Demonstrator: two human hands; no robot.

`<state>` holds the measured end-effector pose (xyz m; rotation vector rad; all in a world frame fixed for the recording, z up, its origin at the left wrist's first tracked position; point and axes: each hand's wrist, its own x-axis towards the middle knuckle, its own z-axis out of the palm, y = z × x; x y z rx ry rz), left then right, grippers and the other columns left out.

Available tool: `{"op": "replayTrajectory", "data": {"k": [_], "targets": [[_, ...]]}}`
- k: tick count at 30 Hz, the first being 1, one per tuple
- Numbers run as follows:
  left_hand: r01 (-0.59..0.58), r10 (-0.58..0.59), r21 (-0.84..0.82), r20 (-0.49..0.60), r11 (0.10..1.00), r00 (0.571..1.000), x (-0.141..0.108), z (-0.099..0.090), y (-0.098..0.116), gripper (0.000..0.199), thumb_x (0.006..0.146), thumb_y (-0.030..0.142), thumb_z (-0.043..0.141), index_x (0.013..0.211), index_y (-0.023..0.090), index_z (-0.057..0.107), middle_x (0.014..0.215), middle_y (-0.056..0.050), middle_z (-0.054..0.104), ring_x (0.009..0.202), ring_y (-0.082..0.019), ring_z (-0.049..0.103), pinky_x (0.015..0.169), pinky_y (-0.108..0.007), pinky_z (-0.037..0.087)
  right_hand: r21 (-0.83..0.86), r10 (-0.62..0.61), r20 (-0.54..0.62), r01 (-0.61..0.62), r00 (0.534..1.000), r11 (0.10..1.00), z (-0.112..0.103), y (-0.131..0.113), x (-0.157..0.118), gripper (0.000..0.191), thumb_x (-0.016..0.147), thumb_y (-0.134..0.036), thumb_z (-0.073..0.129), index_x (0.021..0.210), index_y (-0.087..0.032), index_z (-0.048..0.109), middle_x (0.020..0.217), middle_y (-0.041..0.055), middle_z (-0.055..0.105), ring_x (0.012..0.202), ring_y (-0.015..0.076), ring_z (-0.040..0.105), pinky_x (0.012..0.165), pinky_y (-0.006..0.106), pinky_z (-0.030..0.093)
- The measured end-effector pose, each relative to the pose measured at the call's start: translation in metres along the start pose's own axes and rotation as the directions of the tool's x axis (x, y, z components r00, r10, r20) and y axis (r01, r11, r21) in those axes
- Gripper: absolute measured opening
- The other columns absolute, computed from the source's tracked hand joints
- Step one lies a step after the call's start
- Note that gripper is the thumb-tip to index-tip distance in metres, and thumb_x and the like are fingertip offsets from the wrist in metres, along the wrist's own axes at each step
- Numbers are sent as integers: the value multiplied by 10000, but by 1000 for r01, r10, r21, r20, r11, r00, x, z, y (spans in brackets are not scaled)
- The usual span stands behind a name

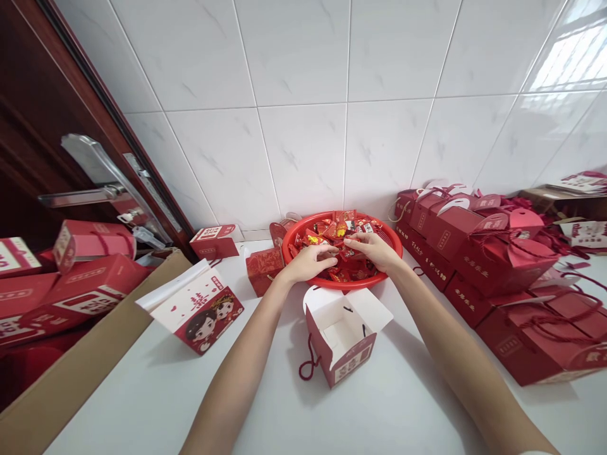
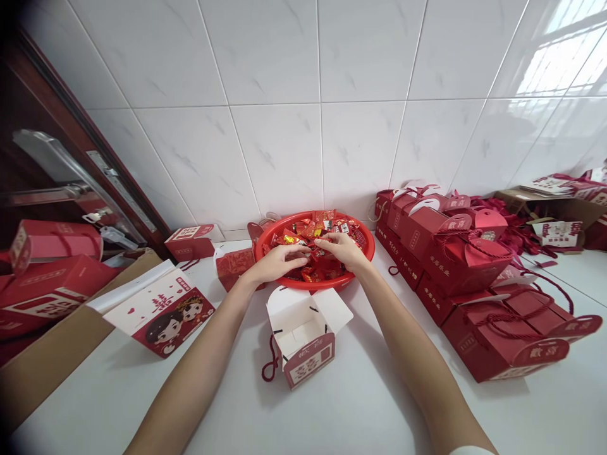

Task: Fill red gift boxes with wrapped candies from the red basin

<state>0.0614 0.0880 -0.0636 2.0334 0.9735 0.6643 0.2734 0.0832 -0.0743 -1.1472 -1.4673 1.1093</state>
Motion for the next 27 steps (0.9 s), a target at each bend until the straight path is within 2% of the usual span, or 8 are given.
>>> {"op": "replayTrajectory", "data": {"k": [5, 11, 13, 15, 18, 21, 24, 27], "targets": [[12, -12, 20, 2, 1000, 1000, -1, -1, 1, 371, 869, 265, 636, 1219, 153, 694, 1085, -102, 761, 1036, -253, 702, 969, -389, 533, 73, 14, -67, -10, 998, 997, 1, -9, -4, 421, 600, -527, 853, 755, -193, 649, 682, -6, 638, 643, 141, 587, 590, 260, 481], [5, -5, 28, 3, 1000, 1000, -1, 0, 1, 373, 869, 251, 640, 1224, 146, 690, 1115, -108, 756, 1055, -245, 699, 986, -376, 530, -302, -84, -94, 52, 992, 952, -13, -15, -6, 326, 811, -493, 658, 747, -175, 687, 744, 44, 707, 703, 174, 634, 644, 276, 462], [17, -17, 14, 2, 1000, 1000, -1, 0, 0, 375, 868, 246, 645, 1225, 140, 689, 1137, -113, 749, 1077, -245, 691, 991, -375, 529, -507, -100, -132, 19, 986, 862, -25, -15, -6, 237, 812, -410, 662, 757, -181, 679, 764, 45, 721, 729, 184, 654, 673, 277, 462], [31, -31, 0, -1, 1000, 1000, -1, 1, 0, 376, 866, 246, 651, 1225, 140, 689, 1142, -116, 746, 1075, -244, 689, 983, -374, 534, -698, -41, -83, -29, 996, 716, -37, -15, -7, 195, 757, -371, 725, 815, -189, 688, 776, 38, 724, 742, 198, 664, 677, 279, 461], [40, -40, -12, -3, 999, 999, -1, 1, 0, 372, 862, 246, 658, 1219, 149, 693, 1155, -116, 743, 1065, -243, 690, 975, -376, 538, -858, 124, 54, -18, 991, 513, -44, -15, -8, 454, 633, -361, 831, 1038, -200, 705, 956, 69, 745, 881, 258, 686, 723, 297, 487], [28, -28, -23, -4, 999, 1000, -1, 1, -2, 365, 859, 250, 662, 1209, 154, 699, 1180, -117, 737, 1082, -245, 685, 984, -378, 532, -930, 183, 50, -21, 982, 367, -38, -14, -7, 780, 579, -321, 860, 1311, -206, 620, 1250, 136, 681, 1100, 327, 653, 836, 330, 497], [18, -18, -30, -3, 999, 1000, -1, 1, -4, 370, 853, 258, 668, 1210, 168, 702, 1141, -107, 751, 1068, -244, 690, 971, -375, 536, -955, 193, 15, -43, 981, 295, -28, -11, -4, 850, 582, -253, 835, 1390, -225, 570, 1311, 149, 654, 1153, 344, 637, 830, 338, 495], [0, 1, -27, 4, 1000, 1000, -2, 1, -4, 364, 847, 260, 676, 1200, 176, 710, 1142, -100, 750, 1051, -237, 693, 965, -366, 534, -946, 180, -7, -65, 984, 319, -25, -7, 0, 650, 606, -196, 785, 1244, -251, 672, 1159, 118, 725, 1047, 322, 674, 738, 321, 481]]}}
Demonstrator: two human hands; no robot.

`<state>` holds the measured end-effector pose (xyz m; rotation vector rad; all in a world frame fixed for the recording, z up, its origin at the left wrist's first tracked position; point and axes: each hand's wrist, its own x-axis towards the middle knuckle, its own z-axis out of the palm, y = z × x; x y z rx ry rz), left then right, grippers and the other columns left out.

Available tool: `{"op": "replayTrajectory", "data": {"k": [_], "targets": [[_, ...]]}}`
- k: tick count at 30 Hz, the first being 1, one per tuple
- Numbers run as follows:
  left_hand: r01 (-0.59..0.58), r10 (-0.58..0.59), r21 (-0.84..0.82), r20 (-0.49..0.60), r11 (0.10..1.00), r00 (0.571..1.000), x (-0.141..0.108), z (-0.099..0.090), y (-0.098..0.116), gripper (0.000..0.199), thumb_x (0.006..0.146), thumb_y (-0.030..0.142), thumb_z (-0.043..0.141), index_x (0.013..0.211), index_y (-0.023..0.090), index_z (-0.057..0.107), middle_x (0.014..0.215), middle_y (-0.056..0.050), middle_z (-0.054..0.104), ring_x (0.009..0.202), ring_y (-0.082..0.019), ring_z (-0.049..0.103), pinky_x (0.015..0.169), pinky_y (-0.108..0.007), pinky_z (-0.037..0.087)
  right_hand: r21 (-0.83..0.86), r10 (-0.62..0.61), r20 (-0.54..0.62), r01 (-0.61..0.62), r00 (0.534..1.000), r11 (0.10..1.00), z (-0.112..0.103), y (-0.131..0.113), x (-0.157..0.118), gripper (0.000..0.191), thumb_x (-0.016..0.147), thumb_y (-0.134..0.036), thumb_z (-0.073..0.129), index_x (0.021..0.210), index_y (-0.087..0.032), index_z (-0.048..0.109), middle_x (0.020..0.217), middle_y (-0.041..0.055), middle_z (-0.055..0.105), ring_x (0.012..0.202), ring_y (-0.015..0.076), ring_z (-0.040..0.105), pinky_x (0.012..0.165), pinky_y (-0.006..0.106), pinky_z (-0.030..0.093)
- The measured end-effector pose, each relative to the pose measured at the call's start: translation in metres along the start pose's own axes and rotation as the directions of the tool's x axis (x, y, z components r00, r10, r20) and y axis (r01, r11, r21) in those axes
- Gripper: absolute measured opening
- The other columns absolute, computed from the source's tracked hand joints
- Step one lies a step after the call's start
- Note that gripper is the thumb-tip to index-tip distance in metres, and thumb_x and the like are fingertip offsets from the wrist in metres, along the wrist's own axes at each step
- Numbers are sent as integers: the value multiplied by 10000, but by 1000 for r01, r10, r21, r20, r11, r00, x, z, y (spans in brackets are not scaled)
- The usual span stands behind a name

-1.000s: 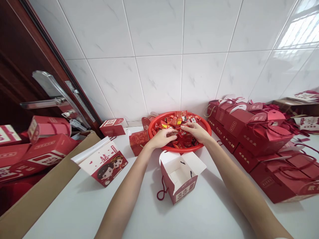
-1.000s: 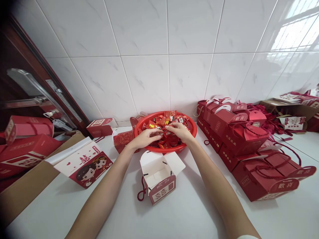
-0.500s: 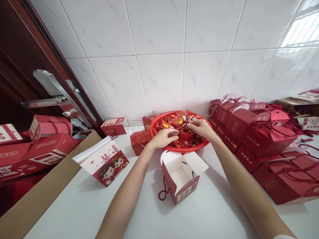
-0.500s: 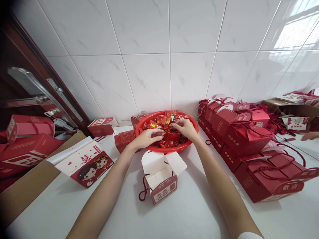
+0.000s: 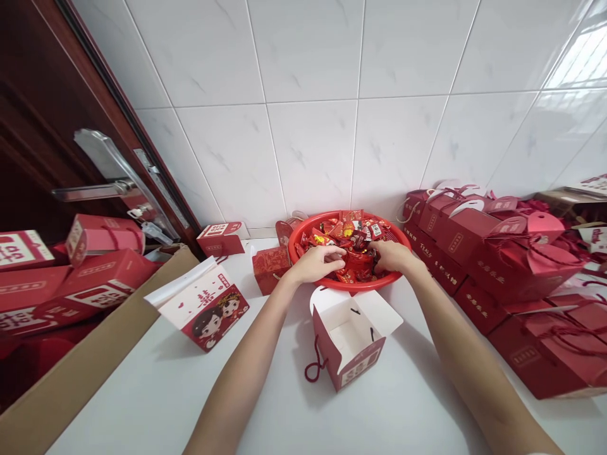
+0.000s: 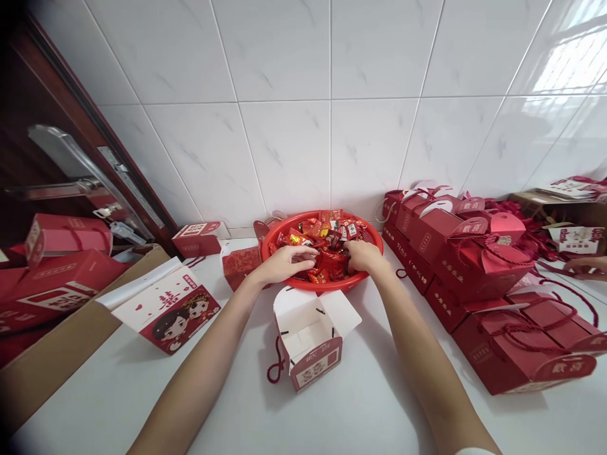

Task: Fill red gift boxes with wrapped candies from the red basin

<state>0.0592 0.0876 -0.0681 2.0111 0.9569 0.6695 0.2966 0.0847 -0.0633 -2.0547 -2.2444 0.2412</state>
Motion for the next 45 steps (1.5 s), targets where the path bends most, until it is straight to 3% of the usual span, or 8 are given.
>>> {"op": "replayTrajectory", "data": {"k": [6, 11, 20, 26, 30, 35, 39, 45], "targets": [[15, -15, 4, 14, 1000, 1000, 0, 0, 1, 362, 851, 274, 668, 1196, 175, 712, 1115, -97, 750, 1049, -242, 686, 952, -367, 535, 421, -18, -189, 97, 982, 902, -3, 11, 1, 201, 667, -244, 714, 864, -207, 724, 740, 27, 681, 756, 223, 628, 656, 305, 434], [24, -24, -36, 1, 999, 1000, 0, -1, 5, 406, 862, 274, 661, 1248, 149, 676, 1099, -109, 745, 1045, -235, 685, 959, -363, 527, 847, -6, -203, 178, 979, 501, -10, 10, -7, 388, 639, -371, 755, 977, -190, 699, 647, -30, 595, 626, 156, 558, 601, 286, 462], [-34, 22, -149, -85, 988, 996, -3, 0, 13, 405, 848, 509, 673, 999, 135, 716, 1015, -92, 752, 983, -252, 683, 879, -369, 536, 839, -315, -251, 368, 915, 401, -11, -20, -16, 434, 652, -342, 814, 1060, -219, 730, 861, 11, 686, 814, 184, 620, 742, 313, 516], [-65, 21, -287, -155, 956, 988, 0, 0, 7, 454, 758, 517, 749, 994, 133, 696, 972, -90, 752, 932, -251, 687, 855, -379, 536, 952, -46, -220, 225, 974, 210, 0, -22, -10, 561, 481, -321, 923, 976, -212, 683, 843, 2, 706, 774, 192, 652, 746, 339, 532], [-29, -24, -261, -198, 965, 980, -1, -1, 12, 349, 763, 490, 719, 705, 164, 608, 728, -19, 679, 770, -199, 650, 744, -325, 515, 979, -28, -199, 200, 980, 37, -1, -20, -9, 503, 433, -333, 944, 855, -189, 712, 858, 32, 734, 875, 224, 678, 872, 374, 528], [26, -46, -169, -114, 985, 992, -5, -2, 18, 415, 745, 499, 697, 575, 190, 478, 572, 40, 489, 546, -107, 440, 542, -257, 372, 986, 0, -167, 167, 986, 2, -3, -18, -10, 413, 532, -457, 904, 779, -199, 696, 781, 11, 688, 757, 174, 645, 717, 300, 514], [7, -14, -108, -65, 994, 998, -5, -3, 17, 517, 730, 529, 705, 523, 203, 361, 531, 64, 323, 498, -85, 307, 505, -256, 289, 986, -135, -147, 156, 980, 63, -4, -20, -13, 428, 609, -554, 850, 763, -196, 672, 796, 18, 676, 750, 167, 628, 656, 280, 508], [-22, 12, -93, -106, 995, 994, -4, 1, 15, 324, 774, 474, 686, 665, 172, 647, 641, 8, 591, 646, -150, 547, 662, -297, 456, 980, -298, -47, 102, 953, 171, -5, -27, -19, 415, 628, -512, 848, 800, -196, 641, 745, -15, 618, 689, 139, 598, 591, 257, 528]]}}
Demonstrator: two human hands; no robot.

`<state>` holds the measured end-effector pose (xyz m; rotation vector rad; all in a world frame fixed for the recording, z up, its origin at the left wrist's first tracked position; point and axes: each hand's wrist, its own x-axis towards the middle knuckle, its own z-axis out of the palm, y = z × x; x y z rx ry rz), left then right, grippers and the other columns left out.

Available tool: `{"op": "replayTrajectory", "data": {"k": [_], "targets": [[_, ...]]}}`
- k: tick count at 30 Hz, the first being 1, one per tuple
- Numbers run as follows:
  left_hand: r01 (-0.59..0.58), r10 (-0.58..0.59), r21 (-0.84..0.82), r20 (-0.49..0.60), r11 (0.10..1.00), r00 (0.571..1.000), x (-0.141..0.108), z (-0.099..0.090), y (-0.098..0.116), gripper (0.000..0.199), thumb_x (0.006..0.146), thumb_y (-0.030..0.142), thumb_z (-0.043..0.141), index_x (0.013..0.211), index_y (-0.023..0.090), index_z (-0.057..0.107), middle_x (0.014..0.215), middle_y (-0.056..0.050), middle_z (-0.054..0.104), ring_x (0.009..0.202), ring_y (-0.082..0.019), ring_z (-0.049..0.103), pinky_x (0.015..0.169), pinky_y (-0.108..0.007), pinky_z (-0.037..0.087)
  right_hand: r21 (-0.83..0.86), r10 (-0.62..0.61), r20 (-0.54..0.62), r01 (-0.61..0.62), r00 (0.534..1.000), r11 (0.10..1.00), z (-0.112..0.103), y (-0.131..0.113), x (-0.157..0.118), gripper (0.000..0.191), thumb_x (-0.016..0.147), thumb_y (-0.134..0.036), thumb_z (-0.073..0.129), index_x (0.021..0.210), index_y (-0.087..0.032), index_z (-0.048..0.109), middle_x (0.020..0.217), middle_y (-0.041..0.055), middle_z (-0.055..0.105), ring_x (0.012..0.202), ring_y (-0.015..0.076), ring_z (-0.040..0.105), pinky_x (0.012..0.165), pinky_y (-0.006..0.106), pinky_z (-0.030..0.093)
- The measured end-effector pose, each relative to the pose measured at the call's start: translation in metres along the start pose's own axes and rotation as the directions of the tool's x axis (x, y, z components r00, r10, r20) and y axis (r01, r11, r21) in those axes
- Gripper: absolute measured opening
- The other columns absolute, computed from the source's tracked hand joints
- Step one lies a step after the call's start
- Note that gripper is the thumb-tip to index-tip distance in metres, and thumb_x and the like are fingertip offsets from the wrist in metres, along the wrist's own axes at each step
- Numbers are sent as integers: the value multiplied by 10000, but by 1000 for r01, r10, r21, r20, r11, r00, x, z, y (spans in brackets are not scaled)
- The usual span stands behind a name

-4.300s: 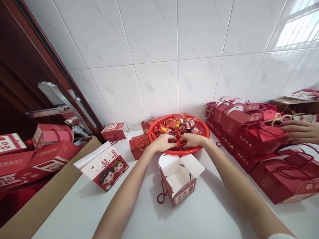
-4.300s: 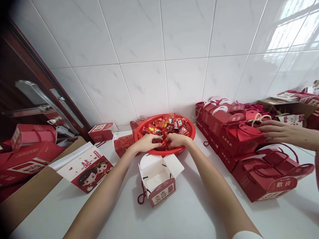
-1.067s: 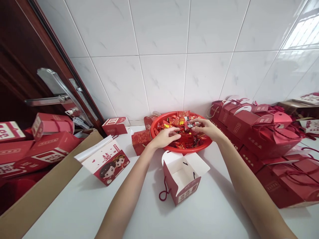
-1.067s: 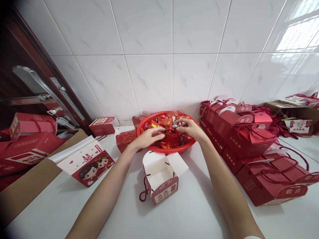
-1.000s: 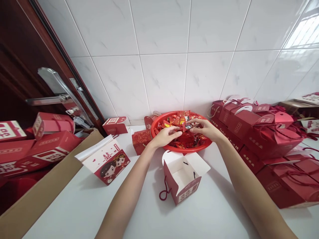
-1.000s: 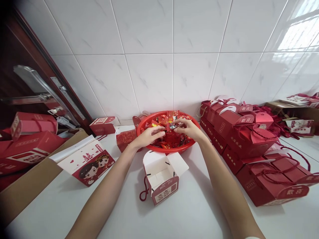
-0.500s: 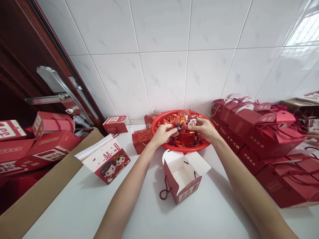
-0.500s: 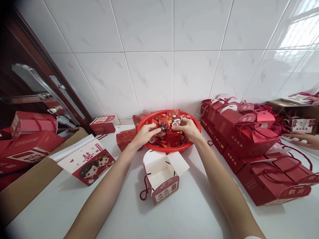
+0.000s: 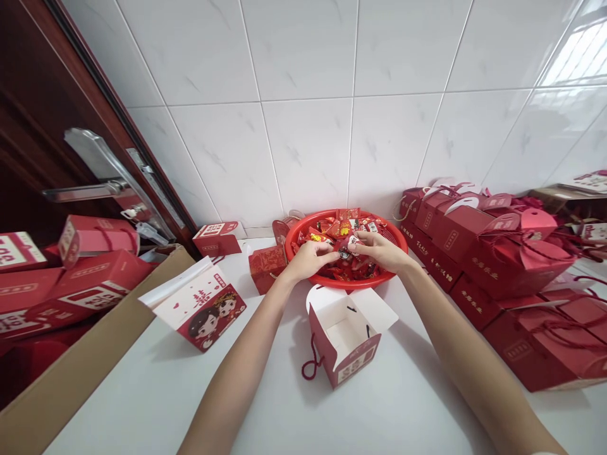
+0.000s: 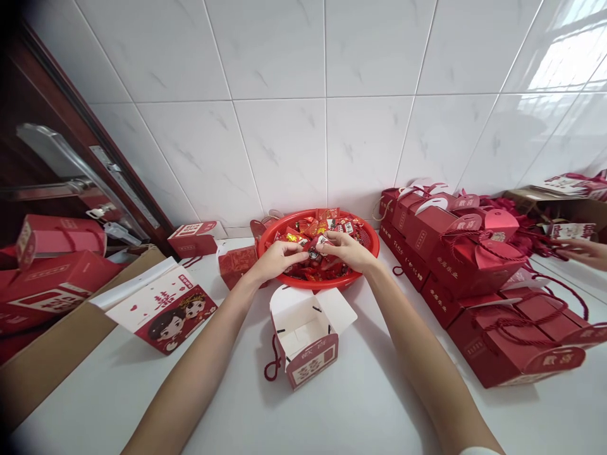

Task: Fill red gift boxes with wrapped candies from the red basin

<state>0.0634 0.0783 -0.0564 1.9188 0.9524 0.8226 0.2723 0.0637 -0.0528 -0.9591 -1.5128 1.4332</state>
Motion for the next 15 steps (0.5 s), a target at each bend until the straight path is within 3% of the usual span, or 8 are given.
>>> {"op": "replayTrajectory", "data": {"k": [3, 5, 7, 9, 11, 13, 15], "targets": [[-32, 7, -123, -192, 992, 981, 6, -1, -7, 281, 786, 422, 672, 885, 166, 730, 909, -53, 741, 886, -208, 661, 853, -333, 516, -1, 0, -92, 0, 996, 1000, -1, 1, 0, 419, 602, -494, 848, 782, -198, 613, 722, -22, 600, 619, 127, 570, 474, 230, 463], [-41, -40, -207, -373, 977, 927, 10, -5, -14, 264, 781, 365, 650, 930, 160, 723, 1016, -80, 753, 981, -223, 674, 923, -347, 517, 13, 0, -196, 3, 981, 1000, -2, 2, 1, 416, 590, -481, 842, 769, -205, 588, 713, -27, 594, 599, 120, 550, 443, 219, 428], [-23, -77, -211, -453, 977, 888, 12, -13, -19, 227, 764, 297, 624, 915, 154, 716, 1038, -89, 754, 1005, -228, 679, 943, -355, 520, 34, 7, -270, 2, 963, 999, -3, 2, 2, 415, 582, -473, 835, 761, -211, 568, 717, -25, 604, 604, 120, 543, 447, 218, 418], [20, -52, -85, -389, 996, 920, 9, -20, -19, 205, 754, 252, 609, 896, 161, 725, 1014, -80, 761, 982, -233, 688, 938, -361, 526, 61, 19, -297, -1, 955, 998, -4, 3, 3, 418, 572, -474, 834, 756, -212, 565, 726, -21, 617, 614, 125, 547, 471, 230, 426], [43, -9, 148, -221, 988, 975, 3, -26, -15, 213, 742, 221, 622, 906, 181, 751, 1014, -69, 767, 970, -248, 693, 940, -367, 523, 88, 27, -300, 0, 954, 996, -3, 3, 3, 421, 563, -476, 838, 753, -208, 574, 714, -22, 616, 614, 127, 551, 499, 245, 437], [47, -22, 377, -70, 925, 997, -2, -28, -11, 252, 720, 183, 644, 935, 194, 775, 1052, -80, 766, 1000, -285, 691, 954, -384, 512, 106, 25, -307, 8, 951, 994, -2, 4, 4, 425, 552, -473, 847, 744, -205, 578, 685, -29, 601, 595, 119, 541, 506, 247, 433], [63, -59, 527, -25, 848, 998, -4, -27, -8, 300, 706, 150, 653, 973, 186, 786, 1109, -109, 756, 1061, -328, 673, 977, -407, 496, 106, 22, -317, 12, 948, 994, -2, 5, 5, 439, 542, -478, 856, 739, -205, 575, 661, -35, 586, 563, 107, 521, 475, 235, 406]]}}
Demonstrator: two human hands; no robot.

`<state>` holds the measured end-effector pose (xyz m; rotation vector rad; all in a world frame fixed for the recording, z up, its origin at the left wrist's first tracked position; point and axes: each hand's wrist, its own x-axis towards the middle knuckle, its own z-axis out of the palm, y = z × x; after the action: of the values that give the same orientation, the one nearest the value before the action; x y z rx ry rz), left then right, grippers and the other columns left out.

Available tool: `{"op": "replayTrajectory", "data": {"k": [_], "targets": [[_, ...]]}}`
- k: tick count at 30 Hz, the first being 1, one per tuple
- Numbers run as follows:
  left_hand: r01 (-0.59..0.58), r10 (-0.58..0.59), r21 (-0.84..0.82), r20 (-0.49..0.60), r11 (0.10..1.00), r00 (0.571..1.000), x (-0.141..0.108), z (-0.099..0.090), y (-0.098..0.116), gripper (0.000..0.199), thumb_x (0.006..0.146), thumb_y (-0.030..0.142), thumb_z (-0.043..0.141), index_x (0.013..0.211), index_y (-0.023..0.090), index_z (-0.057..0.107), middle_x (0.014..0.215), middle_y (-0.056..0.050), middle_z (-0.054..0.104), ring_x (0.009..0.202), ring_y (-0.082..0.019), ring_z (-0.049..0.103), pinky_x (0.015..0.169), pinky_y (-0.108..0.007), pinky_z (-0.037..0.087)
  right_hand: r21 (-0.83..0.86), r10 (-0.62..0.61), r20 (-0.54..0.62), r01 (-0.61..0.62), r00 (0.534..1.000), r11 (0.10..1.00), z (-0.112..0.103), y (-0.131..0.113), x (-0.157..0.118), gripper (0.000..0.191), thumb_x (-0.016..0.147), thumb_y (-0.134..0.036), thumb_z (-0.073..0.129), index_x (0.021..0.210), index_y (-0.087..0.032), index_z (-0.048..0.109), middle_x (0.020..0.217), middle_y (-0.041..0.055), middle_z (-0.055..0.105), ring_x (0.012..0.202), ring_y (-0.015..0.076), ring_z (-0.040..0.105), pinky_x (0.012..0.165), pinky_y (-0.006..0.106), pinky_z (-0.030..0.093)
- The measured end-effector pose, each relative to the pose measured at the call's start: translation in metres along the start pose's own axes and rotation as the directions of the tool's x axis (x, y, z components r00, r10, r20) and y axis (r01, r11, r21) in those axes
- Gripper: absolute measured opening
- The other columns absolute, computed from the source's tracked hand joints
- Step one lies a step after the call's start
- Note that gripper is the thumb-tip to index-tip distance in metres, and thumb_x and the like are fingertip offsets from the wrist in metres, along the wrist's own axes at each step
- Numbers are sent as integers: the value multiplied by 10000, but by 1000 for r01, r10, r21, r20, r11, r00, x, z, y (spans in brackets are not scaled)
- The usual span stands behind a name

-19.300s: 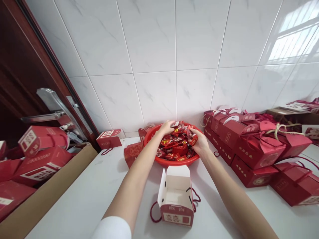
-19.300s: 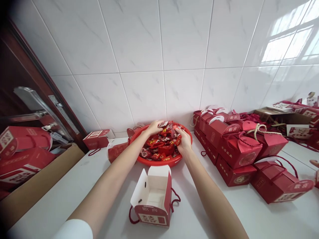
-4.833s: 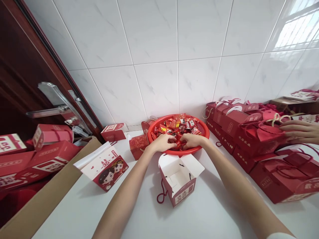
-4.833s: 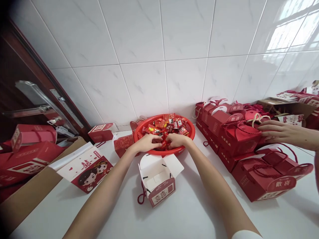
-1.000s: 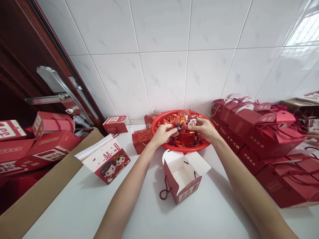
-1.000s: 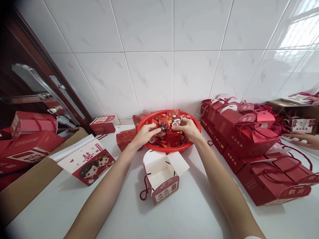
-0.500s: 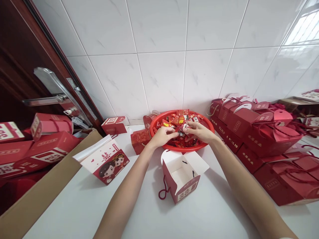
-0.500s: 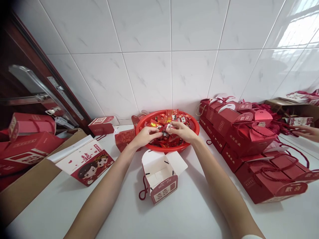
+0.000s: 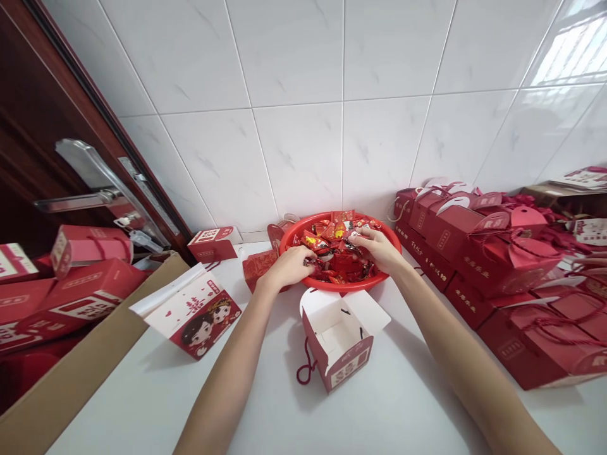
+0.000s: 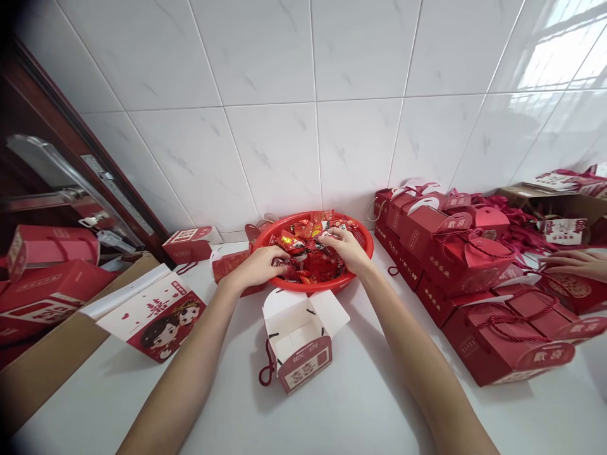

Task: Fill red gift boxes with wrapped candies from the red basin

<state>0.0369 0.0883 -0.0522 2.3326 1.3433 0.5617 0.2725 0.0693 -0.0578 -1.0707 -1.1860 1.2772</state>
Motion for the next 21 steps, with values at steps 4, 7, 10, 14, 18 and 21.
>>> {"op": "replayTrajectory", "data": {"k": [4, 7, 10, 14, 18, 21], "targets": [[55, -58, 119, 19, 991, 998, 3, 3, 5, 342, 698, 122, 658, 1008, 182, 788, 1069, -111, 766, 1064, -321, 668, 933, -364, 502, -10, -9, -9, 9, 1000, 1000, 0, 1, 0, 470, 546, -521, 859, 743, -209, 567, 652, -38, 577, 533, 100, 502, 411, 218, 348], [129, -143, 146, 86, 981, 986, 4, 3, 11, 322, 711, 123, 652, 993, 189, 793, 1002, -84, 779, 981, -278, 694, 842, -310, 514, -5, -20, -1, 20, 1000, 1000, 0, 1, -1, 486, 560, -557, 849, 741, -210, 562, 649, -41, 558, 523, 94, 485, 391, 211, 322], [153, -170, 165, 97, 974, 981, 1, -1, 16, 245, 747, 160, 637, 932, 185, 796, 949, -73, 783, 916, -263, 701, 786, -304, 509, -7, -21, -6, 21, 1000, 1000, 0, 1, -1, 496, 555, -571, 850, 746, -210, 568, 668, -40, 554, 534, 95, 478, 387, 212, 324], [92, -94, 35, 35, 995, 995, -3, -5, 14, 196, 786, 217, 593, 877, 182, 764, 924, -58, 779, 850, -235, 697, 747, -299, 499, -20, -20, -13, 20, 1000, 1000, -1, 1, -1, 484, 561, -566, 849, 748, -211, 577, 697, -33, 563, 581, 109, 504, 408, 217, 363], [62, -72, -103, -101, 993, 992, -2, -3, 7, 213, 829, 315, 541, 823, 171, 697, 812, -49, 745, 742, -211, 667, 673, -301, 478, -30, -17, -12, 17, 1000, 999, -1, 1, -1, 469, 577, -552, 844, 738, -212, 564, 704, -31, 572, 577, 110, 514, 422, 219, 374], [67, -102, -181, -192, 981, 976, 1, 1, 4, 227, 833, 353, 536, 832, 168, 668, 831, -52, 739, 750, -207, 655, 681, -305, 473, -23, -13, 0, 13, 1000, 1000, -2, 2, 0, 450, 593, -535, 841, 748, -212, 569, 717, -24, 598, 567, 116, 539, 422, 219, 367]]}}
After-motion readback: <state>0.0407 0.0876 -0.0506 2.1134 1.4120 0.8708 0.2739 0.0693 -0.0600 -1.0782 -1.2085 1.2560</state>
